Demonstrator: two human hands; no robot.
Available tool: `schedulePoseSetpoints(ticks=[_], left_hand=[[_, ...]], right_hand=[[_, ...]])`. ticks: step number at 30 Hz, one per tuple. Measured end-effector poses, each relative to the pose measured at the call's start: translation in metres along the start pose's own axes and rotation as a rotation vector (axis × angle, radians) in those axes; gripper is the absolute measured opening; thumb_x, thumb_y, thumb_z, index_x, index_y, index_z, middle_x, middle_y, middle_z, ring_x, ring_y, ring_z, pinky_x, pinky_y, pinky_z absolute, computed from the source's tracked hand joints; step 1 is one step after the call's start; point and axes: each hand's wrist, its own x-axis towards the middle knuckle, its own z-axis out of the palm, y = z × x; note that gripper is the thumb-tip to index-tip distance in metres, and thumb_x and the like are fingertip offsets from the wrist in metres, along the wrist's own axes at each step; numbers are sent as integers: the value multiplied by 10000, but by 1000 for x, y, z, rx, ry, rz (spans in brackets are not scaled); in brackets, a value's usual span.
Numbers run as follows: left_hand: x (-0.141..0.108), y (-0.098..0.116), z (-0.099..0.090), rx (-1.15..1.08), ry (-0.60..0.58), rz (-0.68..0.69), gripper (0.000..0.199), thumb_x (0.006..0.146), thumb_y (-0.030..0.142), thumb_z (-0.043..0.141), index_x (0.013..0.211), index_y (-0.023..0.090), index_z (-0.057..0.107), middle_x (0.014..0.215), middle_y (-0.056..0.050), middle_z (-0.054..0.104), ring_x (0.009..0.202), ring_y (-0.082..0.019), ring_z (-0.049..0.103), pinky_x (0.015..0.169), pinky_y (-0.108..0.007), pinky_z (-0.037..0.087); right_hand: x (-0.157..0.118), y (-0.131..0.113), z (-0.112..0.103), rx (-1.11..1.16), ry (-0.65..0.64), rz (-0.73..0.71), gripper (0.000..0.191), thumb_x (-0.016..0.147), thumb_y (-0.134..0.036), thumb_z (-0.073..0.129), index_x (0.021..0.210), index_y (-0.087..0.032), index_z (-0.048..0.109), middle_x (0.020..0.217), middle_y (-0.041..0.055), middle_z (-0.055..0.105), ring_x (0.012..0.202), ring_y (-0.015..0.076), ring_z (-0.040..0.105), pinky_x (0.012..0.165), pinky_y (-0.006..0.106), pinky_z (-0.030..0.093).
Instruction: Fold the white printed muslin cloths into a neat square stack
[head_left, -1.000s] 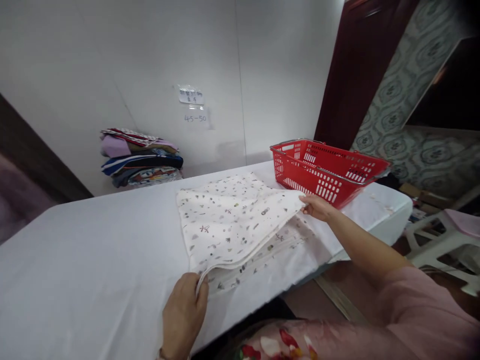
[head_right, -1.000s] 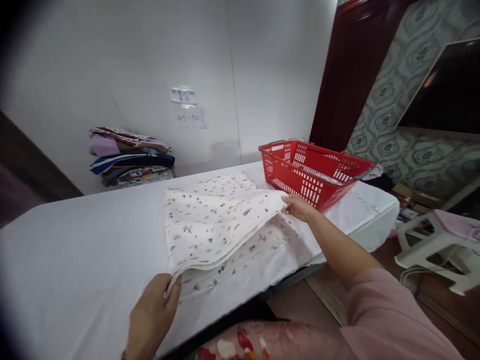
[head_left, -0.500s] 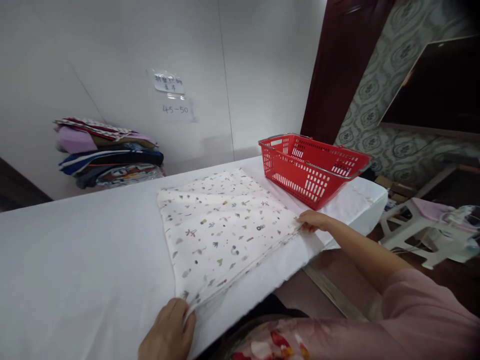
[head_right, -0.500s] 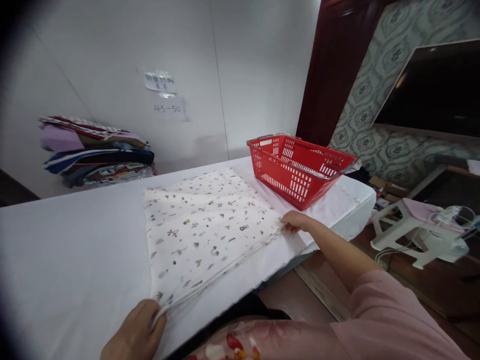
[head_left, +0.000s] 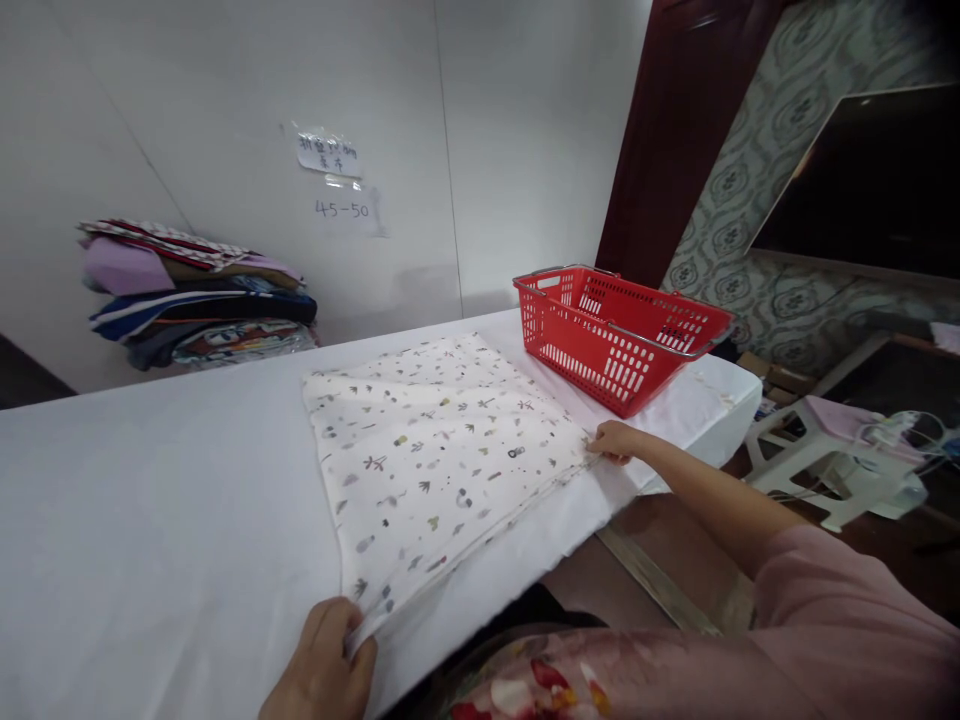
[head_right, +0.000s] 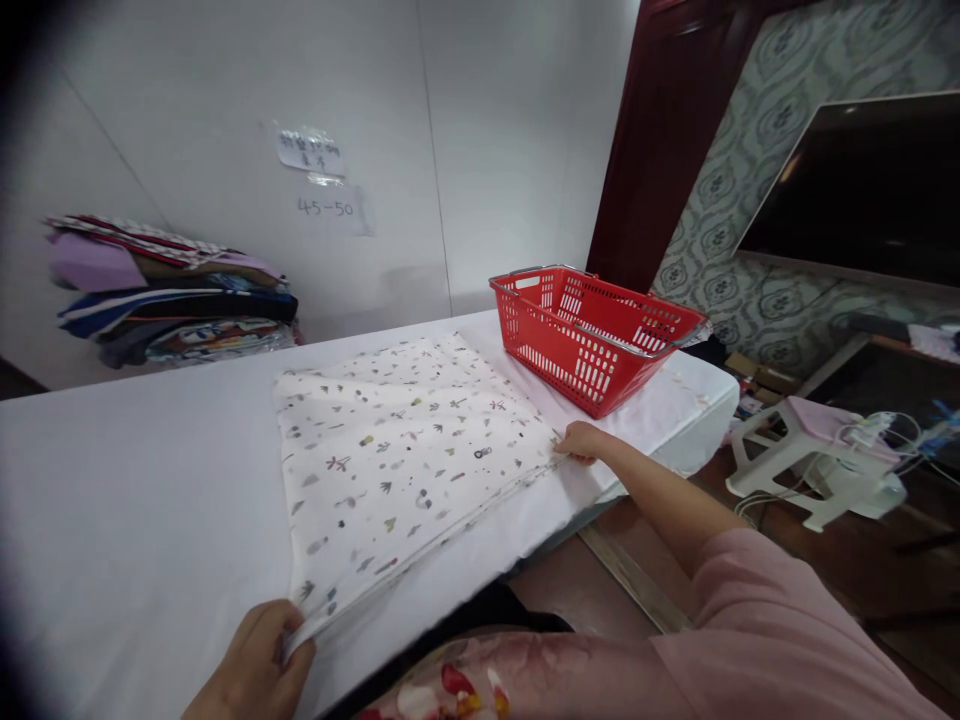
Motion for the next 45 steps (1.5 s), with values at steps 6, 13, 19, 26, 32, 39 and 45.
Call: schedulePoseSetpoints(ticks=[6, 13, 19, 26, 32, 39, 45], left_hand=[[2, 5, 3, -11, 9, -37, 100, 821, 263, 327, 861, 229, 412, 971, -16, 508, 734, -134, 546, 617, -254, 398], [-1, 6, 1, 78, -26, -87, 184, 850, 371, 312, 906, 224, 407, 1023, -42, 509, 785, -180, 561, 605, -296, 383], [-1, 5, 1, 62, -64, -86, 199, 859, 384, 301, 917, 224, 402, 1020, -42, 515, 786, -178, 563, 614, -297, 380], [-2, 4, -3, 64, -84, -92, 207, 852, 395, 305, 903, 226, 412, 1028, -34, 512, 757, -168, 557, 594, -291, 374], [0, 1, -3, 20, -63, -74, 203, 857, 390, 307, 890, 226, 421, 994, -24, 517, 748, -156, 556, 598, -278, 383], [1, 3, -2, -16, -50, -85, 156, 841, 328, 333, 901, 227, 436, 988, -19, 532, 695, -140, 556, 597, -268, 387], [1, 3, -2, 5, -64, -81, 153, 847, 336, 323, 877, 231, 430, 983, -13, 528, 702, -138, 553, 594, -266, 377]], right_hand=[[-6, -5, 0, 8, 63, 4, 135, 689, -185, 667, 689, -127, 544, 462, -26, 511, 416, 96, 492, 422, 204, 433], [-13, -6, 1, 75, 29, -2, 72, 749, -174, 587, 725, -115, 553, 525, 8, 563, 482, 109, 555, 463, 208, 485], [-11, -9, 1, 17, 38, 7, 107, 717, -169, 599, 637, -121, 547, 441, -21, 483, 420, 100, 485, 429, 210, 430], [-13, -11, -9, -9, 73, -16, 176, 684, -191, 655, 581, -137, 523, 425, -34, 462, 419, 78, 444, 414, 178, 350], [-13, -3, -8, 63, -82, 55, 229, 779, -271, 595, 613, -127, 532, 466, -14, 519, 430, 79, 495, 476, 194, 442], [-3, -3, -10, -28, -18, 21, 363, 805, -388, 568, 551, -136, 508, 440, 1, 493, 400, 89, 457, 429, 207, 374], [1, -1, -10, -93, -13, -50, 306, 750, -340, 620, 545, -134, 522, 444, -9, 494, 401, 74, 422, 399, 191, 297]])
